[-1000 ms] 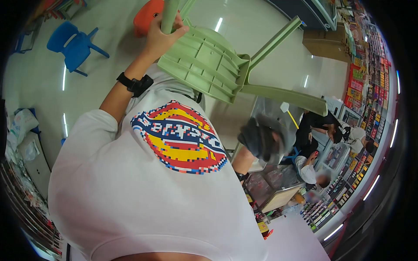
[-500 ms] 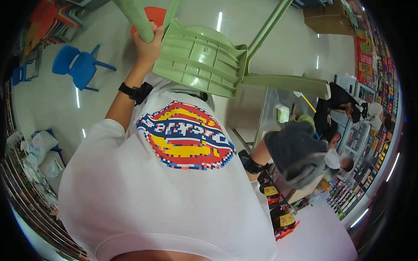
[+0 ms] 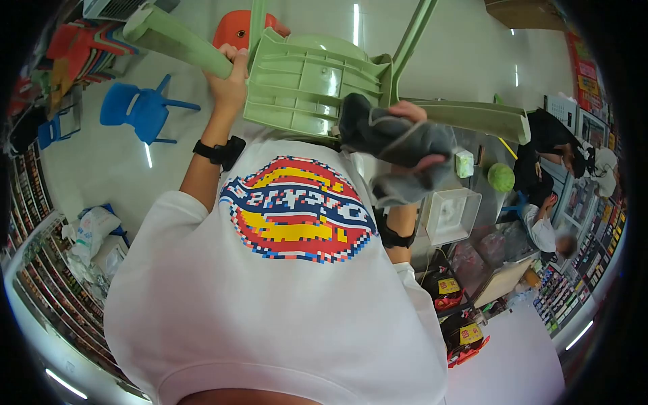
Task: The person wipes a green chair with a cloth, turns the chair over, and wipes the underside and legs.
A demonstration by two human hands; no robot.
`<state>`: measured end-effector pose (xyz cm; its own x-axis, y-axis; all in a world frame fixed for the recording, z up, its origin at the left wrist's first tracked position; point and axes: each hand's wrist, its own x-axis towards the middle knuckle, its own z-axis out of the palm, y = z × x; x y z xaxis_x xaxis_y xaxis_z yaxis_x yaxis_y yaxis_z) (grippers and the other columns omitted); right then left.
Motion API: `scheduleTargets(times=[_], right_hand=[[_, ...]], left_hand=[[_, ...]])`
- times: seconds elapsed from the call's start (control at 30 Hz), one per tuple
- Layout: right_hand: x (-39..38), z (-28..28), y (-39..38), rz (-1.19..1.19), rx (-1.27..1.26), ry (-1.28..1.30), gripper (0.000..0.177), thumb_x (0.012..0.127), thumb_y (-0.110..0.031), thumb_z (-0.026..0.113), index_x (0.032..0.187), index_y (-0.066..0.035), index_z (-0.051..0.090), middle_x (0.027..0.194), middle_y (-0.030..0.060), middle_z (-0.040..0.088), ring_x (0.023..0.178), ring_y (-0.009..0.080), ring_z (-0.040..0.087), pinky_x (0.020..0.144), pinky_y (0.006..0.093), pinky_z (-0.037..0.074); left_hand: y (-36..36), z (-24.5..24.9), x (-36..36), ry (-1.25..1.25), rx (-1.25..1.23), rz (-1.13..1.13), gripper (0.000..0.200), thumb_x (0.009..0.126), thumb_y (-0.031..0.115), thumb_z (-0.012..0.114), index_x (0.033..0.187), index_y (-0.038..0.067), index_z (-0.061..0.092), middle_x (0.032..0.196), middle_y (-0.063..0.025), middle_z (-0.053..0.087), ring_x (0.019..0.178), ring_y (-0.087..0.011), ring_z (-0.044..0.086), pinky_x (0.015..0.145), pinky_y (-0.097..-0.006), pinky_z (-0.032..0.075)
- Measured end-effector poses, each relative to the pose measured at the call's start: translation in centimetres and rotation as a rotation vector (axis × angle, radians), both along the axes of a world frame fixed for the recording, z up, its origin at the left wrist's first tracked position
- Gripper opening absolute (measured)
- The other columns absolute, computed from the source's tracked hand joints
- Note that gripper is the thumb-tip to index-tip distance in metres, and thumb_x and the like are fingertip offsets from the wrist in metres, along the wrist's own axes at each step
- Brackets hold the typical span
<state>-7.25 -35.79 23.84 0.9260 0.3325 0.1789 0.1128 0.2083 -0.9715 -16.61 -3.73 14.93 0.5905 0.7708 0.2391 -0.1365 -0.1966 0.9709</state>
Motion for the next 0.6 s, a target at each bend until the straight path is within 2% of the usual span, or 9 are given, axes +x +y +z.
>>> scheduleTargets(times=[0.13,0.23,0.3,0.37,0.4,0.43,0.5,0.53,0.6], right_hand=[[2.3,-4.1,-3.1,0.106,0.153,0.051,0.131,0.061,-0.107,0.037,0.122,0.006,0.057,0.127,0.0217,0.059,0.124,0.0342,0.056,0.114,0.0484,0.04],[0.9,1.9,-0.7,0.031,-0.231,-0.172,0.125,0.066,-0.105,0.039,0.121,0.006,0.056,0.129,0.0242,0.057,0.125,0.0346,0.055,0.114,0.0499,0.041],[1.2,1.0,-0.6,-0.018,-0.223,-0.229,0.12,0.073,-0.101,0.038,0.124,0.006,0.056,0.133,0.0259,0.056,0.127,0.0358,0.055,0.114,0.0488,0.042],[1.4,-0.4,-0.2,-0.37,-0.078,-0.203,0.117,0.081,-0.099,0.028,0.122,0.006,0.061,0.132,0.0225,0.058,0.125,0.0336,0.057,0.115,0.0466,0.04],[1.9,0.1,-0.2,-0.335,-0.146,-0.333,0.089,0.096,-0.078,0.046,0.125,0.005,0.062,0.132,0.0198,0.059,0.123,0.03,0.059,0.111,0.0432,0.044],[1.9,0.3,0.3,-0.339,-0.149,-0.325,0.089,0.096,-0.078,0.046,0.125,0.005,0.062,0.132,0.0198,0.059,0.123,0.03,0.059,0.111,0.0432,0.044],[1.2,1.0,2.0,-0.427,-0.57,-0.394,0.046,0.104,-0.038,0.063,0.125,0.003,0.063,0.131,0.0159,0.061,0.12,0.0255,0.061,0.107,0.0391,0.048],[1.2,0.6,3.1,-0.357,-0.496,-0.357,0.029,0.097,-0.004,0.061,0.125,0.0,0.065,0.129,0.0126,0.063,0.119,0.0229,0.062,0.103,0.0355,0.05],[2.3,-1.0,3.9,-0.018,-0.553,-0.359,0.041,0.088,0.0,0.057,0.128,-0.002,0.064,0.127,0.0123,0.064,0.117,0.0245,0.063,0.102,0.0358,0.049]], left_hand=[[-0.8,-0.4,-0.4,0.023,0.117,0.038,0.037,0.094,-0.003,0.065,0.068,0.008,0.041,0.06,0.0029,0.045,0.052,-0.0075,0.041,0.055,-0.0256,0.035],[-1.7,-0.5,-0.4,0.007,0.089,0.046,0.035,0.094,-0.003,0.064,0.069,0.007,0.042,0.059,0.0026,0.045,0.052,-0.0076,0.041,0.056,-0.0259,0.036],[-1.9,-0.1,-0.1,0.019,0.109,0.063,0.035,0.095,-0.003,0.064,0.069,0.008,0.042,0.059,0.0025,0.045,0.052,-0.0076,0.042,0.056,-0.026,0.036],[-2.3,0.2,-0.1,0.034,0.128,0.081,0.034,0.095,-0.003,0.063,0.07,0.008,0.043,0.059,0.0024,0.045,0.052,-0.0076,0.042,0.056,-0.0262,0.036],[-2.3,0.3,-0.1,0.054,0.084,0.099,0.031,0.092,-0.002,0.066,0.07,0.006,0.045,0.061,0.0019,0.046,0.055,-0.0091,0.043,0.057,-0.0284,0.037],[-2.2,0.2,0.0,0.075,0.041,0.116,0.029,0.09,-0.002,0.068,0.071,0.003,0.047,0.063,0.0014,0.048,0.059,-0.0106,0.043,0.057,-0.0307,0.039],[-2.2,-0.1,0.0,0.052,0.071,0.101,0.029,0.089,-0.003,0.067,0.07,0.003,0.046,0.062,0.0005,0.047,0.057,-0.0113,0.043,0.056,-0.0312,0.038],[-2.2,0.0,0.0,0.02,0.102,0.089,0.03,0.089,-0.003,0.066,0.069,0.003,0.045,0.061,-0.0004,0.047,0.055,-0.0121,0.042,0.055,-0.0318,0.038],[-2.8,0.8,0.0,0.049,0.163,0.088,0.031,0.088,-0.004,0.065,0.066,0.002,0.044,0.059,-0.0015,0.045,0.053,-0.0131,0.041,0.053,-0.0322,0.036]])
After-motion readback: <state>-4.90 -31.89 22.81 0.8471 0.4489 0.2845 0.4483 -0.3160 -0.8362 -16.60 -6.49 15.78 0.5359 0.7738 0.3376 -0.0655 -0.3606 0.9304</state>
